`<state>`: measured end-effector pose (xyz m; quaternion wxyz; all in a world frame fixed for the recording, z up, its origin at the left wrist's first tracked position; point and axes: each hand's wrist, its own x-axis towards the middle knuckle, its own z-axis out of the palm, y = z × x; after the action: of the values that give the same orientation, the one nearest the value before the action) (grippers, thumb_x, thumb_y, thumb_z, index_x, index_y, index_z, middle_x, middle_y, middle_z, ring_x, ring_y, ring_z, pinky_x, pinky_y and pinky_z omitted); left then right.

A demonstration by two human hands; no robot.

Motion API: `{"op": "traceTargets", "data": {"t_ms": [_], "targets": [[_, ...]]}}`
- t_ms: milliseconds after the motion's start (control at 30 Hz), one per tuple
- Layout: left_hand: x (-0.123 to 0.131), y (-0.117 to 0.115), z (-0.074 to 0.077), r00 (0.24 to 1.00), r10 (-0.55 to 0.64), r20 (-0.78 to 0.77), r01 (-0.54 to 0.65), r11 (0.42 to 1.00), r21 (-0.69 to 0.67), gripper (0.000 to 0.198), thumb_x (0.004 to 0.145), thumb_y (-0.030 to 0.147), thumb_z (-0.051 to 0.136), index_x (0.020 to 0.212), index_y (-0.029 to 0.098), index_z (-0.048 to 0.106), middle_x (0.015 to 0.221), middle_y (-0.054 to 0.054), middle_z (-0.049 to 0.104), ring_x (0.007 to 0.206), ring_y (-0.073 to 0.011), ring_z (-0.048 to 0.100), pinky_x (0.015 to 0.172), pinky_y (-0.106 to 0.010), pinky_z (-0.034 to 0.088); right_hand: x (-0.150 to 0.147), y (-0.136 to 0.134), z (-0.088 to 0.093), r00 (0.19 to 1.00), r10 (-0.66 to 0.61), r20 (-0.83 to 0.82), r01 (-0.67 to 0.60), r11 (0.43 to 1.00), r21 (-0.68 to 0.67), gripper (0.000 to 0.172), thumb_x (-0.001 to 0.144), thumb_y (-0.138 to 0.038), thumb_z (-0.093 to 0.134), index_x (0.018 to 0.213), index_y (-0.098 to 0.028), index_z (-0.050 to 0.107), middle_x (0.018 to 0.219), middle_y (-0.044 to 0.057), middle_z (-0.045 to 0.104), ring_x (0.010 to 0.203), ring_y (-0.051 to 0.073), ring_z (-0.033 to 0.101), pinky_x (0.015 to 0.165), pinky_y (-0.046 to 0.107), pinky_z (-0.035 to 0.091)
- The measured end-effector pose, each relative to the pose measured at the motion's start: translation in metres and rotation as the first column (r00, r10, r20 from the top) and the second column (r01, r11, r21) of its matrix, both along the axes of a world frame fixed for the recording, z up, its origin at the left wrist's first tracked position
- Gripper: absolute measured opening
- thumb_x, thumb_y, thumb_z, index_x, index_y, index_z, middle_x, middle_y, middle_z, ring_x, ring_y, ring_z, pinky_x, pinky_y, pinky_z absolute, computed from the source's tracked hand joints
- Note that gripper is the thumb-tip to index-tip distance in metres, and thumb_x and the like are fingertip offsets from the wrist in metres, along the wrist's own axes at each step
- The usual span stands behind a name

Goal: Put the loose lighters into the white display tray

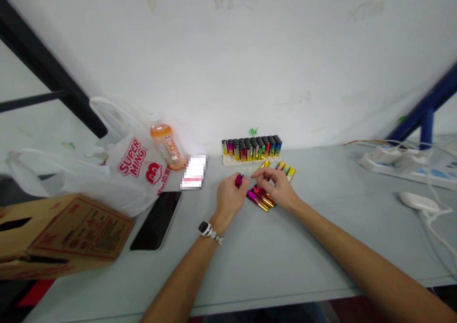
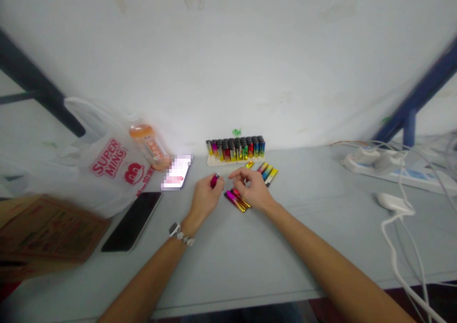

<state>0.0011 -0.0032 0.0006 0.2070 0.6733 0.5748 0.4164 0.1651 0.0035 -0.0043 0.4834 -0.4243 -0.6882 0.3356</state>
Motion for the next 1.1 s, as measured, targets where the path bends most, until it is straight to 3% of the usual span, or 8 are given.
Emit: {"op": "traceTargets", "data": {"t_ms": [333,700,933,1100], "targets": [[-0.0026,-0.0056,0.0037,1.0,-0.022,0.022,0.021,0.999,0.033,0.044,0.089,0.051,0.051,0.06,0.017,0.052,0.052,0.004,0.045,0.052,-0.0099,0.039,0.053,-0.024,0.027,-0.002,-0.0027,-0.0002,0.999,0.01,0.033,-0.01,1.0,-0.001,0.016,0.083,-0.024,0.056,0.084,-0.017,0.07,0.062,-0.002,0.058,0.061,0.014,0.053,0.064,0.028,0.039],[-0.005,-0.0045,0.0011,1.0,0.015,0.027,-0.015,1.0,-0.005,0.046,0.088,0.051,0.049,0.058,0.017,0.054,0.05,0.004,0.043,0.051,-0.0103,0.039,0.053,-0.024,0.027,-0.0045,-0.0029,-0.0025,0.999,0.016,0.052,-0.016,1.0,0.001,0.016,0.084,-0.023,0.056,0.086,-0.016,0.07,0.06,-0.003,0.057,0.059,0.013,0.052,0.061,0.026,0.037],[-0.0036,-0.003,0.0021,0.999,0.042,-0.016,-0.043,0.998,-0.038,0.035,0.087,0.041,0.046,0.061,0.018,0.056,0.052,0.003,0.047,0.051,-0.0115,0.04,0.054,-0.026,0.025,-0.005,-0.0032,-0.0035,0.998,0.021,0.064,-0.021,1.0,-0.011,0.016,0.084,-0.022,0.055,0.086,-0.016,0.07,0.06,-0.003,0.058,0.059,0.013,0.053,0.061,0.026,0.038],[-0.0031,-0.0047,0.0029,0.998,0.051,0.021,-0.05,0.998,-0.04,0.04,0.088,0.048,0.047,0.063,0.018,0.057,0.052,0.004,0.047,0.052,-0.0115,0.04,0.054,-0.025,0.025,-0.0056,-0.0048,-0.0029,0.998,0.031,0.063,-0.031,1.0,-0.002,0.015,0.085,-0.024,0.056,0.086,-0.017,0.069,0.062,-0.002,0.06,0.06,0.013,0.055,0.062,0.026,0.039]]}}
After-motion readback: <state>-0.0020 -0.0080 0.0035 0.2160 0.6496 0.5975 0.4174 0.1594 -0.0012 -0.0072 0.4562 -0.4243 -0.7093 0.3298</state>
